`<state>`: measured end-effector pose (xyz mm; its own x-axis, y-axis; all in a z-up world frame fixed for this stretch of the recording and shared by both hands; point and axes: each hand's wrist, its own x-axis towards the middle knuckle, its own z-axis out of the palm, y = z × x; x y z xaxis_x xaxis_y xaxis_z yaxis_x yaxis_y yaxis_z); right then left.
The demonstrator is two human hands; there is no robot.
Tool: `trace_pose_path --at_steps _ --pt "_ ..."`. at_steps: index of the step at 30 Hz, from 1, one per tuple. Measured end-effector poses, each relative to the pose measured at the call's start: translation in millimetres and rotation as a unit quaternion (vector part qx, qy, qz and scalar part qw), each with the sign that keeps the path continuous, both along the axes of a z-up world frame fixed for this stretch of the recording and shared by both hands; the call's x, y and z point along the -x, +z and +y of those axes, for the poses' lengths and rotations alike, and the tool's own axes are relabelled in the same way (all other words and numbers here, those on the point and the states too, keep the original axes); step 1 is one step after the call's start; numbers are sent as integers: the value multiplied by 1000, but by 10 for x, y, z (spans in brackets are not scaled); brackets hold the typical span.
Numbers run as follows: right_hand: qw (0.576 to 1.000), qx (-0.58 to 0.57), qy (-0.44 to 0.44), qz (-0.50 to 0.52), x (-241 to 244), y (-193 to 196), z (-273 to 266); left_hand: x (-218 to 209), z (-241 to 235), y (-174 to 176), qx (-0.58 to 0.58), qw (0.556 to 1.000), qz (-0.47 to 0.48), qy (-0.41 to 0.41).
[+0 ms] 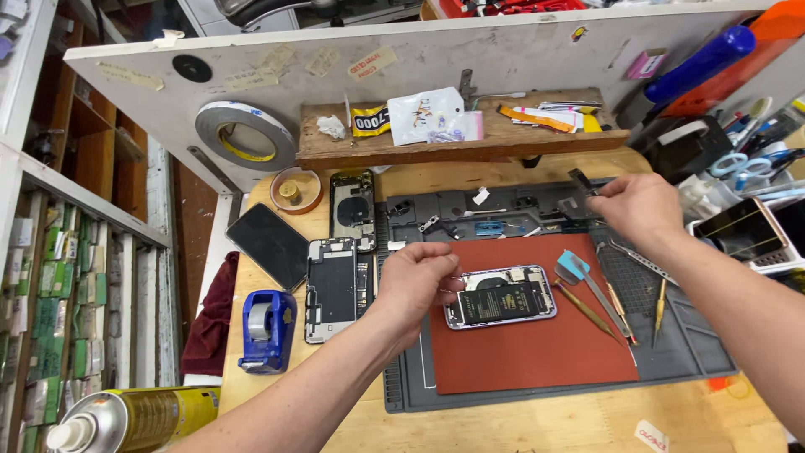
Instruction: The person disassembles a smartphone on a workbench, using tweezers and a screwdriver to remove internal components such as the battery and logic board. They then place the screen assembly onto the phone chassis and align it with the internal parts.
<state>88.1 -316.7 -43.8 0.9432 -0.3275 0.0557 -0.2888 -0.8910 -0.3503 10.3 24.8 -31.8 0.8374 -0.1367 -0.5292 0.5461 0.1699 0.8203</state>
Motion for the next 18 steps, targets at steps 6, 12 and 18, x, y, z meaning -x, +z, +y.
trace_pose_path --at_steps 6,12,18 --pt "998 6 -64 25 -184 -268 -83 25 117 -79 12 1000 9 4" --pt "992 -25 -121 23 -186 -334 68 30 141 -79 -23 1000 1 20" --pt "997 -30 -36 -56 -25 -48 340 -39 527 -8 -199 975 -64 76"
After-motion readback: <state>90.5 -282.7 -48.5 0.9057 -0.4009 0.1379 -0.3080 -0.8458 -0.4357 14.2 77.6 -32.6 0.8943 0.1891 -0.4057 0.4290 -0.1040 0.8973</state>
